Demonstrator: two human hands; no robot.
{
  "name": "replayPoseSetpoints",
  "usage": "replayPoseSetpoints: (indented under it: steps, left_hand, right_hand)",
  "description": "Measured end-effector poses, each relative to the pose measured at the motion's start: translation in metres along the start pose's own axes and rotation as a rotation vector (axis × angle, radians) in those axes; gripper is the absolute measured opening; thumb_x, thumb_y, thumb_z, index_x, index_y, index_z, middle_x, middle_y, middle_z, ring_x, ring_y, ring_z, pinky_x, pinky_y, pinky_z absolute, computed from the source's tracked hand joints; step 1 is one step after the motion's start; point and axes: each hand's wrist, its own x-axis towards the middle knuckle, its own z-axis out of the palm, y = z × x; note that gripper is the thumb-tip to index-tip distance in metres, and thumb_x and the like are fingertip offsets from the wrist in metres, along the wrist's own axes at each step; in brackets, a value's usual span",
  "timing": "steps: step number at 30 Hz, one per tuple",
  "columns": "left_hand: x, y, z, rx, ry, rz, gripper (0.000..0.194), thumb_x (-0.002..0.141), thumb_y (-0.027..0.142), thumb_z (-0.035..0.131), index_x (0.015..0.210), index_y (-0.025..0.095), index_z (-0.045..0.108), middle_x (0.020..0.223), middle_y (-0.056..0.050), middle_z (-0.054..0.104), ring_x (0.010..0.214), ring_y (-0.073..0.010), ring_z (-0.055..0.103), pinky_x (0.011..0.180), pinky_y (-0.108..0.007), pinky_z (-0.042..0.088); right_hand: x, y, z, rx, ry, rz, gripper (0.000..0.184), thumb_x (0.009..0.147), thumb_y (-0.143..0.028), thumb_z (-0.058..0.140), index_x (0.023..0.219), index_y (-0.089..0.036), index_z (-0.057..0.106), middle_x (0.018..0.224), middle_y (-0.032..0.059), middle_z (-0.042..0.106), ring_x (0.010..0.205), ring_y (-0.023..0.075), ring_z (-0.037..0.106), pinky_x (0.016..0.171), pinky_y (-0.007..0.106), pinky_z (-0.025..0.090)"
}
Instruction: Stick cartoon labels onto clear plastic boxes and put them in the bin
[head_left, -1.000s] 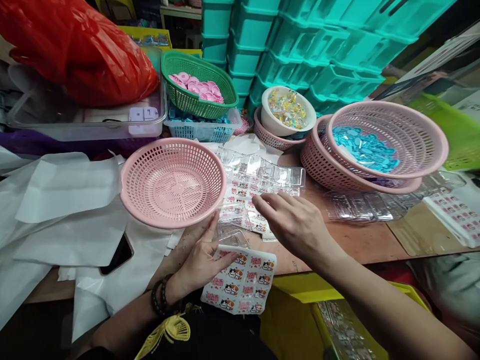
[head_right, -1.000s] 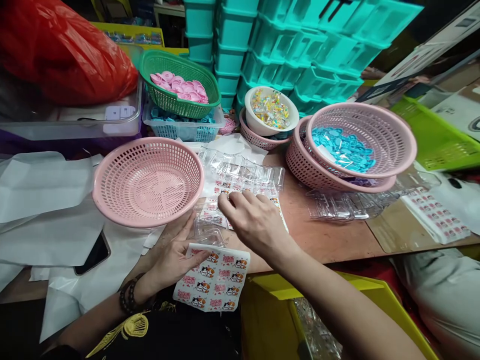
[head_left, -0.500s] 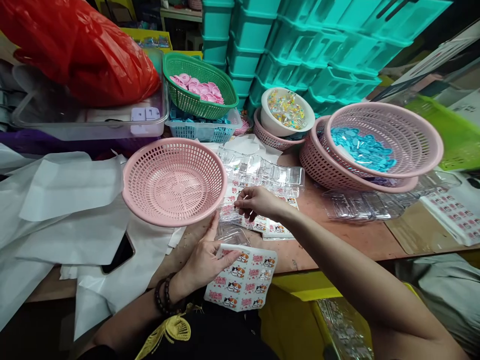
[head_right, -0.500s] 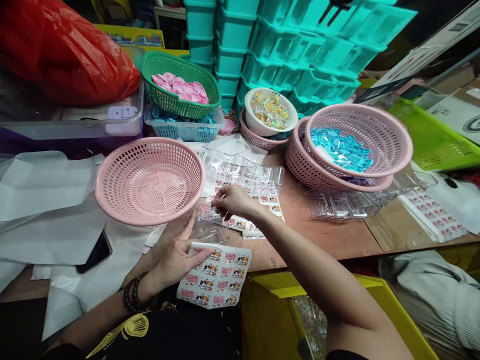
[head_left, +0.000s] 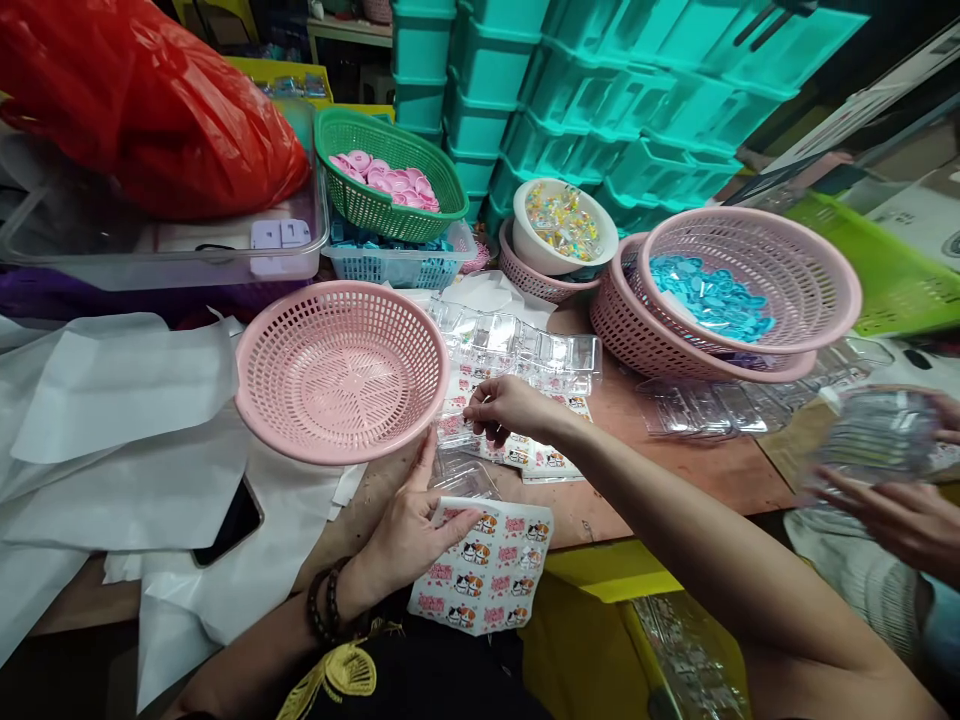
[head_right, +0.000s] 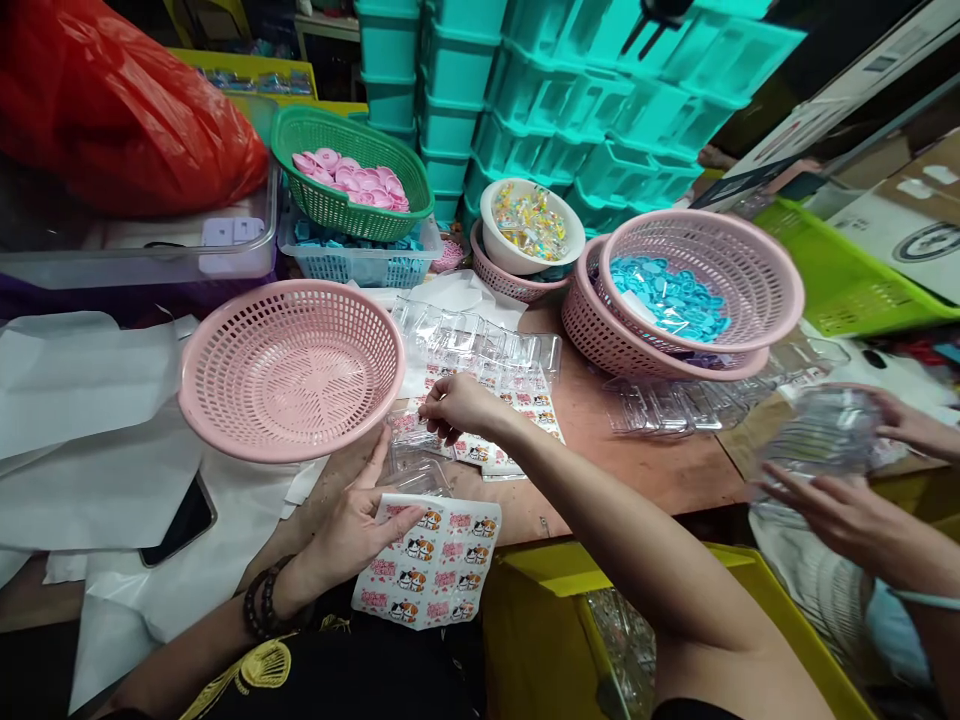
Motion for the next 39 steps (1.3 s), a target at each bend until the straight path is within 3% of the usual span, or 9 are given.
replayPoseSetpoints:
  steps: [6, 13, 18, 21, 24, 27, 30, 35, 39]
  left_hand:
    - [0.006, 0.0, 0.001, 0.191, 0.033, 0.186, 0.022, 0.089, 0.034, 0.067, 0.075, 0.019, 0.076, 0.166, -0.001, 0.018, 0.153, -0.0371, 0.01, 0.123, -0.058, 0.02]
    - [0.012, 0.007, -0.009, 0.192, -0.076, 0.102, 0.029, 0.089, 0.041, 0.065, 0.076, 0.019, 0.078, 0.165, -0.001, 0.018, 0.152, -0.0318, 0.018, 0.123, -0.051, 0.026]
    - [0.013, 0.012, -0.016, 0.156, -0.075, 0.076, 0.03, 0.088, 0.043, 0.065, 0.073, 0.02, 0.077, 0.163, -0.001, 0.026, 0.152, -0.0325, 0.02, 0.122, -0.05, 0.027]
    - [0.011, 0.013, -0.018, 0.108, -0.05, 0.099, 0.029, 0.089, 0.044, 0.063, 0.081, 0.021, 0.079, 0.163, 0.0, 0.027, 0.152, -0.0321, 0.02, 0.122, -0.051, 0.026]
    - [0.005, 0.016, -0.019, 0.07, 0.006, 0.12, 0.028, 0.09, 0.042, 0.063, 0.086, 0.021, 0.08, 0.16, -0.003, 0.036, 0.151, -0.0319, 0.024, 0.123, -0.051, 0.025]
    - [-0.005, 0.018, -0.018, -0.005, 0.069, 0.099, 0.028, 0.093, 0.042, 0.06, 0.095, 0.02, 0.078, 0.139, -0.009, 0.063, 0.13, -0.0283, 0.057, 0.11, -0.043, 0.047]
    - [-0.016, 0.02, -0.019, 0.027, 0.117, 0.071, 0.031, 0.093, 0.044, 0.059, 0.106, 0.019, 0.073, 0.107, -0.008, 0.076, 0.096, -0.023, 0.073, 0.088, -0.036, 0.06]
    - [-0.028, 0.04, -0.024, 0.419, 0.346, 0.397, 0.073, 0.074, 0.053, 0.079, 0.136, 0.023, 0.054, 0.138, -0.013, 0.059, 0.126, -0.0314, 0.057, 0.106, -0.047, 0.048]
    - [-0.025, 0.06, -0.024, 0.495, 0.024, 0.344, 0.048, 0.073, 0.054, 0.079, 0.109, 0.024, 0.072, 0.11, -0.007, 0.074, 0.103, -0.0277, 0.067, 0.096, -0.044, 0.049]
  right_hand:
    - [-0.001, -0.004, 0.002, -0.115, 0.047, 0.002, 0.026, 0.081, -0.007, 0.066, 0.06, -0.017, 0.054, 0.048, -0.0008, 0.06, 0.037, 0.0093, 0.055, 0.037, 0.022, 0.048]
    - [-0.009, -0.009, 0.009, -0.535, 0.148, -0.042, 0.014, 0.082, -0.026, 0.071, 0.079, -0.016, 0.063, 0.061, 0.0067, 0.067, 0.051, 0.0189, 0.064, 0.048, 0.03, 0.05]
    - [-0.016, 0.005, -0.009, -0.817, 0.394, -0.075, 0.051, 0.081, -0.041, 0.072, 0.119, -0.01, 0.059, 0.104, 0.0211, 0.071, 0.098, 0.0338, 0.068, 0.078, 0.039, 0.051]
    - [-0.039, 0.023, -0.023, -0.647, 0.412, -0.131, 0.042, 0.087, -0.043, 0.063, 0.114, -0.012, 0.06, 0.101, 0.0165, 0.071, 0.092, 0.0284, 0.066, 0.077, 0.037, 0.049]
    - [-0.077, 0.046, -0.022, -0.359, 0.167, -0.329, 0.044, 0.076, -0.051, 0.074, 0.104, -0.019, 0.063, 0.101, 0.0079, 0.069, 0.089, 0.0222, 0.063, 0.076, 0.032, 0.049]
    - [-0.11, 0.07, -0.007, -0.079, -0.022, -0.323, 0.048, 0.064, -0.054, 0.082, 0.091, -0.019, 0.063, 0.087, 0.0014, 0.065, 0.078, 0.0171, 0.06, 0.067, 0.028, 0.048]
    - [-0.128, 0.089, 0.01, 0.182, 0.086, -0.299, 0.044, 0.069, -0.055, 0.079, 0.085, -0.019, 0.058, 0.073, -0.0029, 0.057, 0.065, 0.0127, 0.055, 0.059, 0.026, 0.045]
    - [-0.143, 0.1, 0.027, 0.019, 0.19, -0.386, 0.024, 0.08, -0.041, 0.072, 0.08, -0.019, 0.06, 0.073, -0.0002, 0.063, 0.066, 0.0136, 0.056, 0.058, 0.025, 0.044]
    - [-0.151, 0.106, 0.034, -0.048, 0.176, -0.417, 0.027, 0.085, -0.043, 0.066, 0.072, -0.019, 0.062, 0.065, -0.001, 0.059, 0.061, 0.0129, 0.053, 0.055, 0.024, 0.042]
